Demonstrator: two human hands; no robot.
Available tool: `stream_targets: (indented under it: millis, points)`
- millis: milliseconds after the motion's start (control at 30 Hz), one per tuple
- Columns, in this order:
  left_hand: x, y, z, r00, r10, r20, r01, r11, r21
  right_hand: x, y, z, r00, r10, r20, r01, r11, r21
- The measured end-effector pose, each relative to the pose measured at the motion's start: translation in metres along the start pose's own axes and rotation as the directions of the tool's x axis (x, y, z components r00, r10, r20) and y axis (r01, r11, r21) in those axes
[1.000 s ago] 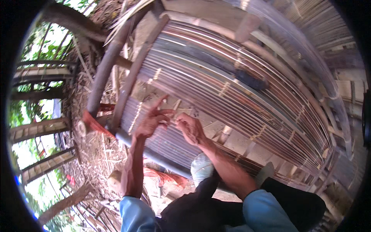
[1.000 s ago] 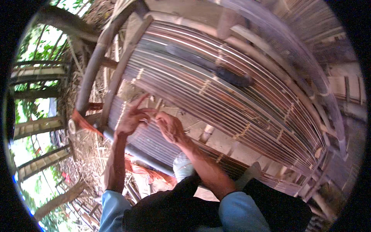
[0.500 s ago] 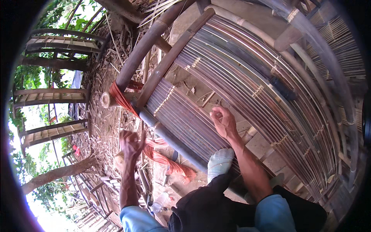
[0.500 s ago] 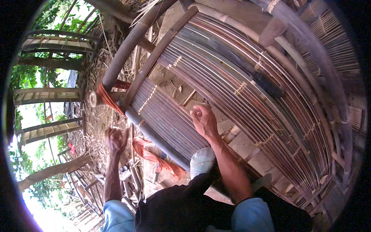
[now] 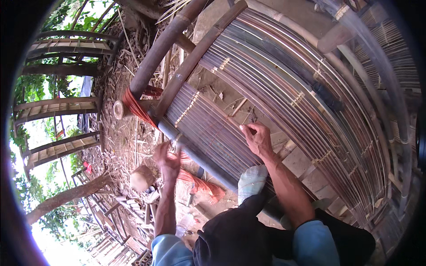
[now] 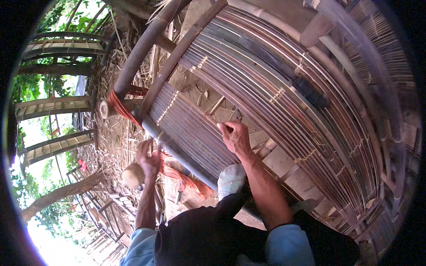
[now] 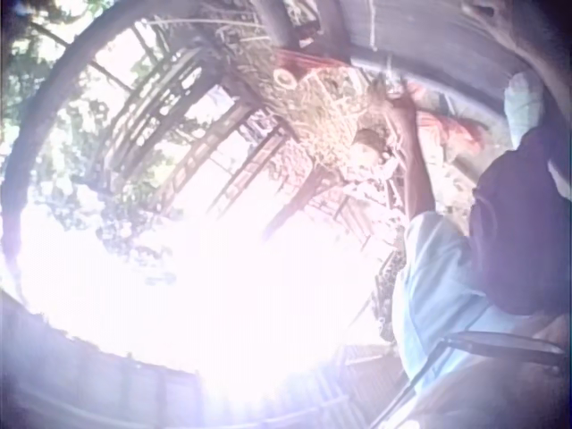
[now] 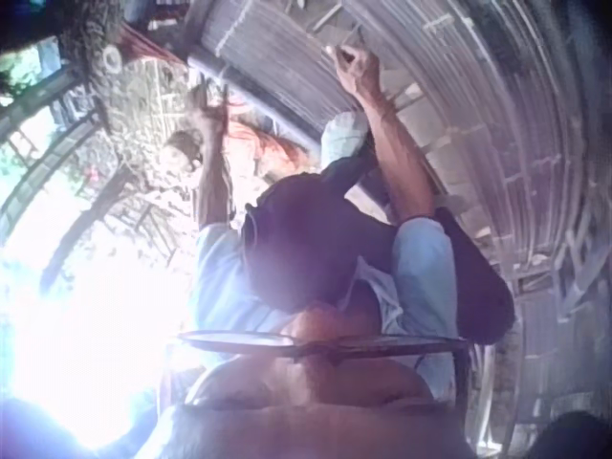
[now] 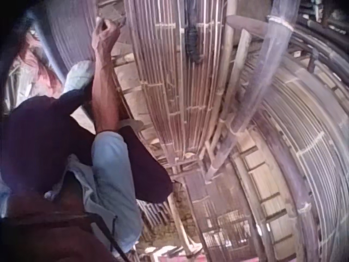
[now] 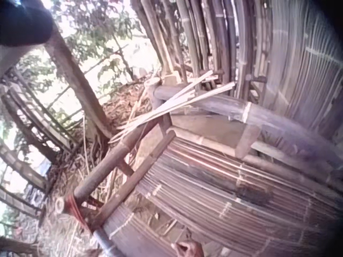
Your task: The person is weaving and tying thin bamboo strips to secure horizontal bamboo slats onto a frame by hand.
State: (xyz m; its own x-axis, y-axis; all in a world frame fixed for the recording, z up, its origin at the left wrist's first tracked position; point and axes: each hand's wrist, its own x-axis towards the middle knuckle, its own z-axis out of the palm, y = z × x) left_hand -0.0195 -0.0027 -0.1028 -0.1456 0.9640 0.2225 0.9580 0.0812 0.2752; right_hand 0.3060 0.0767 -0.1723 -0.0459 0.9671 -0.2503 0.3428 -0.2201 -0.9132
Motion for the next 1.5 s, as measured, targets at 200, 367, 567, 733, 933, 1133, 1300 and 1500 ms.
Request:
stream_targets:
  millis: [200, 367, 567, 733, 933, 1133, 1300, 1500]
  points:
    - [-0.006, 0.040, 0.059, 0.988, 0.146, -0.046, -0.152, 0.970, -0.192, -0.002, -0.020, 0.002, 0.998, -0.004, 0.069, 0.001, 0.999, 0.034]
    - [0.005, 0.062, 0.034, 0.947, -0.169, 0.272, 0.224, 0.956, -0.187, -0.001, -0.008, 0.001, 0.999, -0.035, 0.027, 0.036, 0.999, -0.007]
    - [0.042, 0.061, -0.016, 0.804, -0.194, 0.563, 0.580, 0.464, -0.669, -0.001, -0.003, 0.004, 0.998, -0.067, 0.015, 0.067, 0.998, -0.001]
    - [0.069, 0.091, -0.014, 0.847, -0.025, 0.530, 0.524, -0.123, -0.843, -0.002, -0.014, 0.006, 0.998, -0.059, 0.001, 0.059, 0.998, -0.001]
    - [0.074, -0.024, 0.025, 0.735, -0.294, 0.611, 0.552, -0.264, -0.791, -0.018, -0.012, -0.011, 0.998, 0.040, 0.053, -0.035, 0.996, -0.082]
    - [0.077, -0.053, 0.028, 0.923, -0.278, 0.265, 0.377, 0.785, -0.491, -0.023, -0.033, -0.143, 0.890, 0.020, 0.456, 0.121, 0.953, -0.277]
    - [0.060, 0.076, 0.020, 0.955, 0.239, -0.177, -0.232, 0.971, 0.058, -0.067, -0.078, -0.278, 0.709, 0.408, 0.575, 0.075, 0.768, -0.636]
    - [-0.061, 0.245, 0.054, 0.520, 0.692, 0.500, -0.509, 0.722, -0.469, -0.166, -0.058, -0.374, 0.679, 0.639, 0.360, -0.142, 0.596, -0.790]
